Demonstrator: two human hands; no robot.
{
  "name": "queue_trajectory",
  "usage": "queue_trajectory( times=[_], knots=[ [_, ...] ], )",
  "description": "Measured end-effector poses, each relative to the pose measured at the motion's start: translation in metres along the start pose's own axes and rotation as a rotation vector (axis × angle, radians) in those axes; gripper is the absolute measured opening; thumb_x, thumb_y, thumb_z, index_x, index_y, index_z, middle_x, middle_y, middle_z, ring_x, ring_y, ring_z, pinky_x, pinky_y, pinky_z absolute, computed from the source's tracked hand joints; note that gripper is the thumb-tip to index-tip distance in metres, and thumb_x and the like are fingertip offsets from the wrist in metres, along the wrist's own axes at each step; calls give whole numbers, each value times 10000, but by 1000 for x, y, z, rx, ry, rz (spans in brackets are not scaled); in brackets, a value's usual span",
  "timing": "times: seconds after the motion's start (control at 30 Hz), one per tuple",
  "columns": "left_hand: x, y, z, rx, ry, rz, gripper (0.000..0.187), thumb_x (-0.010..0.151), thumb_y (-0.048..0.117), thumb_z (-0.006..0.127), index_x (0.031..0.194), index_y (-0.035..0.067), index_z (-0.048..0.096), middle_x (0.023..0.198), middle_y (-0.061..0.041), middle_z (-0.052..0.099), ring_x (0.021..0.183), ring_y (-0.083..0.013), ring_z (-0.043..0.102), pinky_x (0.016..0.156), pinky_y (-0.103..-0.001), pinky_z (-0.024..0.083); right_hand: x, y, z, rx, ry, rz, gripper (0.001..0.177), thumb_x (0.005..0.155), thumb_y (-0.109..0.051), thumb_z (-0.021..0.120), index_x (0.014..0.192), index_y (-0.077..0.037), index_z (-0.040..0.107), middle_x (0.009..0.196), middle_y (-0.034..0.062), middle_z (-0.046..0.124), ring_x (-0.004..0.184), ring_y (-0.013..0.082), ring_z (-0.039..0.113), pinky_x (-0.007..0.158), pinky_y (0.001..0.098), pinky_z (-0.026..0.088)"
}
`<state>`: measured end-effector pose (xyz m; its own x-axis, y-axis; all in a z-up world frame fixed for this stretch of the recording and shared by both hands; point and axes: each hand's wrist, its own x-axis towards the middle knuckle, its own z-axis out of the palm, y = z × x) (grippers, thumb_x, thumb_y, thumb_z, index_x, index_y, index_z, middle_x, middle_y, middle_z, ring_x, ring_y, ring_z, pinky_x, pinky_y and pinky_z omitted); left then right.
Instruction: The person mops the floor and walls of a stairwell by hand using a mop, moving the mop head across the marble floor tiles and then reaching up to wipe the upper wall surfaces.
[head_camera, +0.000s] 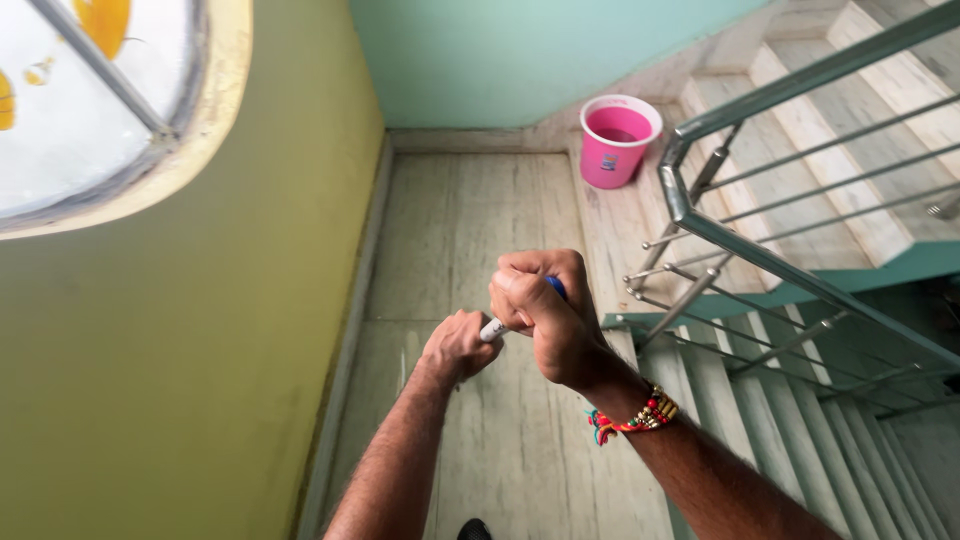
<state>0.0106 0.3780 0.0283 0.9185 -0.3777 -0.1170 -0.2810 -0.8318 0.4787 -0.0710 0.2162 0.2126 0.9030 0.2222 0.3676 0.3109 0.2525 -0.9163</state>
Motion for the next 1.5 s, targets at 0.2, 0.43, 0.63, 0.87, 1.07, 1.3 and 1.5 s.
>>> queue_trajectory(
  times=[0.2, 0.43, 0.63, 0.87, 1.07, 1.3, 1.5],
  knots=[
    [-13, -79, 10, 53, 108, -99, 243, 826, 303, 666, 874, 72, 724, 883, -250, 715, 870, -435, 690, 815, -524, 562, 11, 31, 28, 126, -28, 79, 393, 943, -192, 478, 592, -91, 330, 550, -16, 358, 527, 74, 310, 494, 298, 243],
    [-31, -134, 24, 8, 309, -210, 381, 828, 374, 714, 1027, 51, 690, 968, -295, 679, 922, -491, 658, 806, -563, 551, 20, 46, 63, 6, -90, 25, 388, 947, -192, 475, 608, -76, 327, 577, -29, 356, 555, 63, 325, 516, 289, 252],
    [-28, -121, 29, -153, 351, -177, 290, 852, 286, 638, 1043, 89, 731, 975, -275, 716, 959, -493, 670, 844, -557, 560, 29, 50, 49, -45, -97, 36, 389, 955, -178, 469, 609, -81, 321, 570, -29, 345, 556, 63, 308, 511, 282, 251],
    [4, -53, 85, -241, 351, -164, 233, 833, 231, 631, 971, 67, 723, 924, -285, 709, 931, -505, 664, 850, -571, 549, -1, 32, -26, 2, 113, 124, 358, 987, -183, 447, 647, -70, 453, 529, 38, 432, 451, 102, 348, 439, 279, 270],
    [40, 23, 142, -167, 605, 281, 173, 856, 195, 625, 933, 49, 676, 858, -264, 655, 813, -509, 621, 742, -625, 499, -22, -24, -82, 19, 109, 60, 408, 992, -164, 434, 602, -110, 325, 514, 14, 302, 458, 133, 277, 521, 345, 322],
    [66, 127, 187, -471, 224, 114, 205, 863, 213, 608, 958, 58, 701, 900, -256, 682, 889, -510, 639, 817, -607, 528, -64, -58, -129, -141, 170, 35, 399, 985, -164, 419, 608, -108, 302, 522, 26, 311, 476, 123, 260, 531, 344, 294],
    [99, 160, 261, -410, 327, 375, 289, 865, 259, 648, 1033, 24, 636, 965, -264, 651, 915, -488, 619, 829, -589, 512, -89, -51, -163, -162, 226, 0, 389, 971, -159, 432, 606, -101, 311, 520, 26, 310, 471, 120, 250, 508, 329, 269]
  ],
)
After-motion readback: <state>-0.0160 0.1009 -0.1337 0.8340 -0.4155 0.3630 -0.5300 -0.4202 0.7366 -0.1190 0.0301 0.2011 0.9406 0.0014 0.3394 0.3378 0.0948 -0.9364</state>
